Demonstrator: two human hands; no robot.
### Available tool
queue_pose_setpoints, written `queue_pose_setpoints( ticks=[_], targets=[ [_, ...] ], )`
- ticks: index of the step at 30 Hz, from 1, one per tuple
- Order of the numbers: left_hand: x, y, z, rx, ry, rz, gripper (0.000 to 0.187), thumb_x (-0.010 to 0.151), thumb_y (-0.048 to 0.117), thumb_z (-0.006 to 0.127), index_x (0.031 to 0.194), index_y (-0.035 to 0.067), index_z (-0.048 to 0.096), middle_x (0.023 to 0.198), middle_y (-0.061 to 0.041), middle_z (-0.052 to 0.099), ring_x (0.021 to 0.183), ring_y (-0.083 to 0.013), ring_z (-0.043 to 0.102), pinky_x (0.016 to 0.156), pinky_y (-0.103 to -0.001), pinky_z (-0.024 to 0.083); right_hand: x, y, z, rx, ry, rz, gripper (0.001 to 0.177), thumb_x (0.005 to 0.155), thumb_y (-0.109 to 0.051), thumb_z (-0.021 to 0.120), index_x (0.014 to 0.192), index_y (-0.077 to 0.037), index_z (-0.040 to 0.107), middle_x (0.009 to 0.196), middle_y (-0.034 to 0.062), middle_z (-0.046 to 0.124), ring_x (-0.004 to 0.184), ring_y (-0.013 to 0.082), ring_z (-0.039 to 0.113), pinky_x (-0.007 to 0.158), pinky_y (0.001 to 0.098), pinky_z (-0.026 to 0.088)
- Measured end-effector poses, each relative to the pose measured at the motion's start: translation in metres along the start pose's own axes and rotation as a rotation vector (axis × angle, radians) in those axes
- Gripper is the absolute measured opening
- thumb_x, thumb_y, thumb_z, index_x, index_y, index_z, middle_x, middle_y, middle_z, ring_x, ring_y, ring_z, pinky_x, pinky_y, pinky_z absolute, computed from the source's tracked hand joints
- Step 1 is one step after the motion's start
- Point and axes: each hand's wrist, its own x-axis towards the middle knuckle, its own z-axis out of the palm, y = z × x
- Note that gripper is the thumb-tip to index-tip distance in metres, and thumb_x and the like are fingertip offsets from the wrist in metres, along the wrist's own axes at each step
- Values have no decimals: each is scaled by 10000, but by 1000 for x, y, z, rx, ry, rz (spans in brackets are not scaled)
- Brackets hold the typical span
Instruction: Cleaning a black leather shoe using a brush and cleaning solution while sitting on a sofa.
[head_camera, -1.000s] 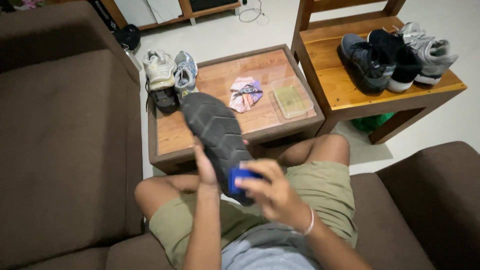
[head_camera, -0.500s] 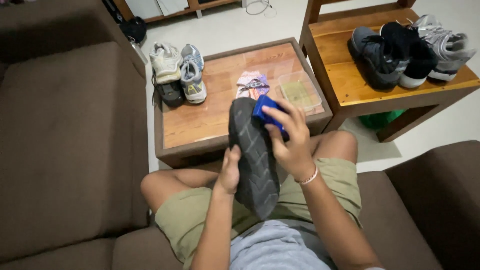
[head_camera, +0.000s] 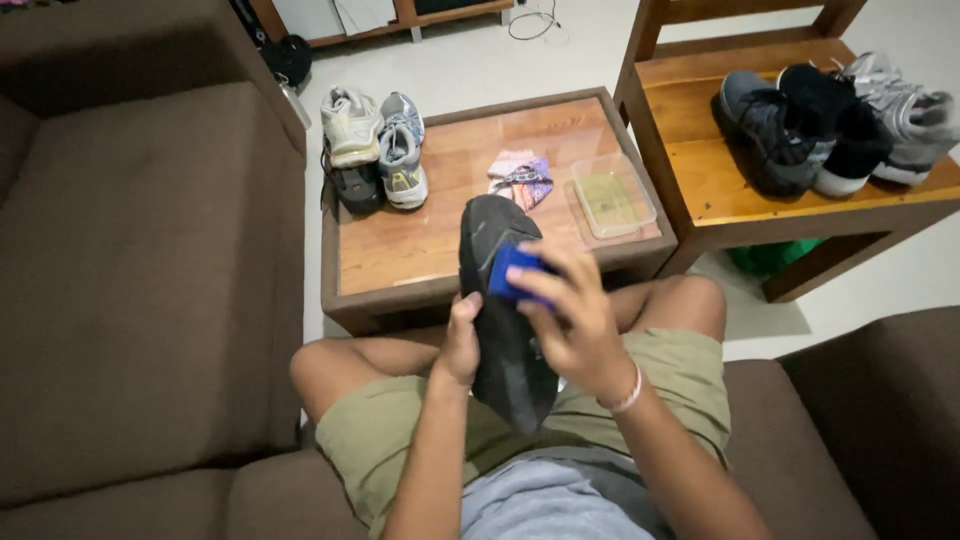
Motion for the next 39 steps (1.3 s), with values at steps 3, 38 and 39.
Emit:
queue_pose_setpoints(
  ticks=[3, 38, 39],
  targets=[
    [-8, -19, -3, 3, -5, -26, 460, 906, 430, 527, 1104, 39, 667, 799, -122, 628, 634, -179, 575, 519, -306, 522, 5, 2, -4, -4, -29, 3, 280, 979, -111, 669, 1253, -100, 725, 1307, 199, 642, 1235, 417, 618, 1086, 523, 446],
    [81, -43, -93, -497, 246, -217, 697, 821, 565, 589, 1266, 30, 589, 1147, -240, 676, 896, -354, 679, 741, -436, 594, -66, 79, 10, 333, -465, 246, 290, 1110, -159, 421, 1323, -154, 616, 1421, 158, 568, 1255, 366, 590, 1090, 533, 425],
    [78, -45, -99, -496, 229, -210, 731, 814, 570, 589, 1287, 12, 578, 1157, -254, 670, 906, -368, 677, 753, -445, 587, -64, 104, 9, 162, -344, 260, 264, 1078, -129, 492, 1311, -156, 614, 1372, 159, 575, 1268, 358, 570, 1090, 522, 427]
  ],
)
